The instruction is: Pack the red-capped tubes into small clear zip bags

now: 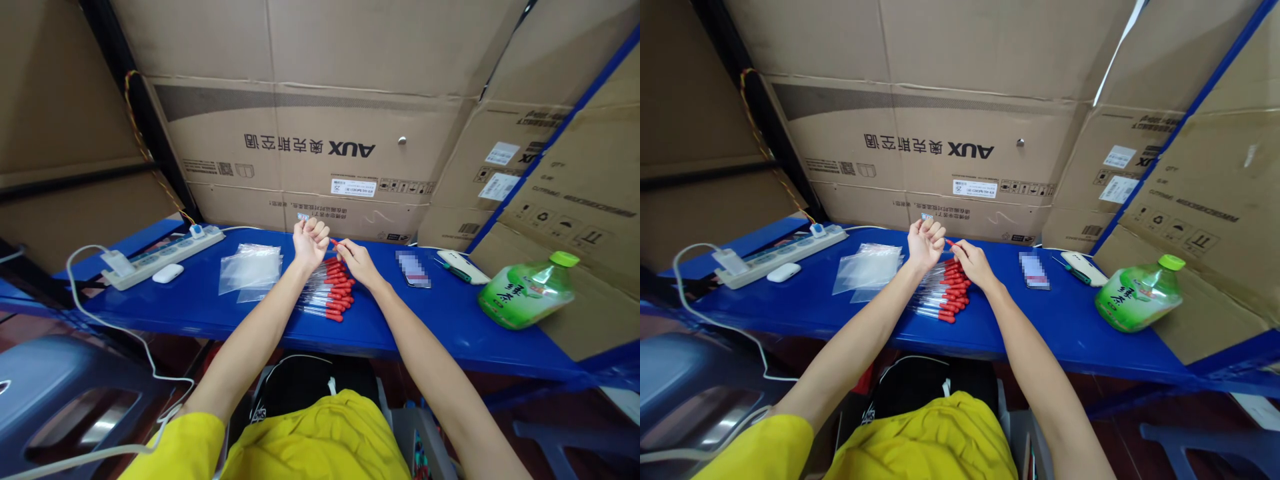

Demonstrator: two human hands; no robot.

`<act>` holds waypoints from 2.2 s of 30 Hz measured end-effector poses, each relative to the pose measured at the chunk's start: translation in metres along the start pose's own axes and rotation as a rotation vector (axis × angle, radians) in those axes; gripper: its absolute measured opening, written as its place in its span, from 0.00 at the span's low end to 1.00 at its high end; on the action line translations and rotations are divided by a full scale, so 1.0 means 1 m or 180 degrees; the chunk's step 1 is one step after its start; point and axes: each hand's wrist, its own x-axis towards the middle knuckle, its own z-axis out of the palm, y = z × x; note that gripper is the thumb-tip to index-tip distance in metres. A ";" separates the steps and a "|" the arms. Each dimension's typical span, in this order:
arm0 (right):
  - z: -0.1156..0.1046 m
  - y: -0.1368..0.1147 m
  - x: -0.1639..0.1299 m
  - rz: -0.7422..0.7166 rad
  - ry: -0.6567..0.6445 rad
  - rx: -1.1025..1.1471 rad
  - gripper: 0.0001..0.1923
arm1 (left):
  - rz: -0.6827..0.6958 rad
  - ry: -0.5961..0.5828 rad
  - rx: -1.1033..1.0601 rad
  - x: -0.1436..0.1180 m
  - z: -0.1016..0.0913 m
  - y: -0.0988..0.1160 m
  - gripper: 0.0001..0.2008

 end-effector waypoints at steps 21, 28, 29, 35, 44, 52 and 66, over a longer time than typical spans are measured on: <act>0.000 -0.013 -0.002 -0.0293 0.0162 -0.0300 0.20 | -0.0097 -0.0028 -0.0045 -0.002 0.000 -0.009 0.20; -0.001 -0.012 -0.001 -0.0326 0.0291 -0.0367 0.20 | -0.0110 -0.0028 -0.0024 -0.003 0.001 -0.011 0.19; -0.001 -0.011 -0.001 -0.0328 0.0305 -0.0384 0.20 | -0.0112 -0.0038 -0.0016 -0.003 0.001 -0.011 0.19; -0.002 -0.011 -0.001 -0.0270 0.0246 -0.0453 0.20 | -0.0079 0.0019 0.0077 -0.003 0.000 -0.013 0.19; -0.001 -0.010 -0.001 -0.0396 0.0229 -0.0571 0.21 | -0.0033 0.0128 0.0139 -0.005 0.003 -0.013 0.20; -0.002 -0.007 0.000 -0.0454 0.0185 -0.0719 0.21 | -0.0062 0.0013 0.0099 -0.005 0.002 -0.013 0.19; -0.002 -0.014 -0.004 -0.0224 0.0067 -0.0423 0.22 | -0.0216 0.0008 0.0099 -0.005 0.002 -0.013 0.19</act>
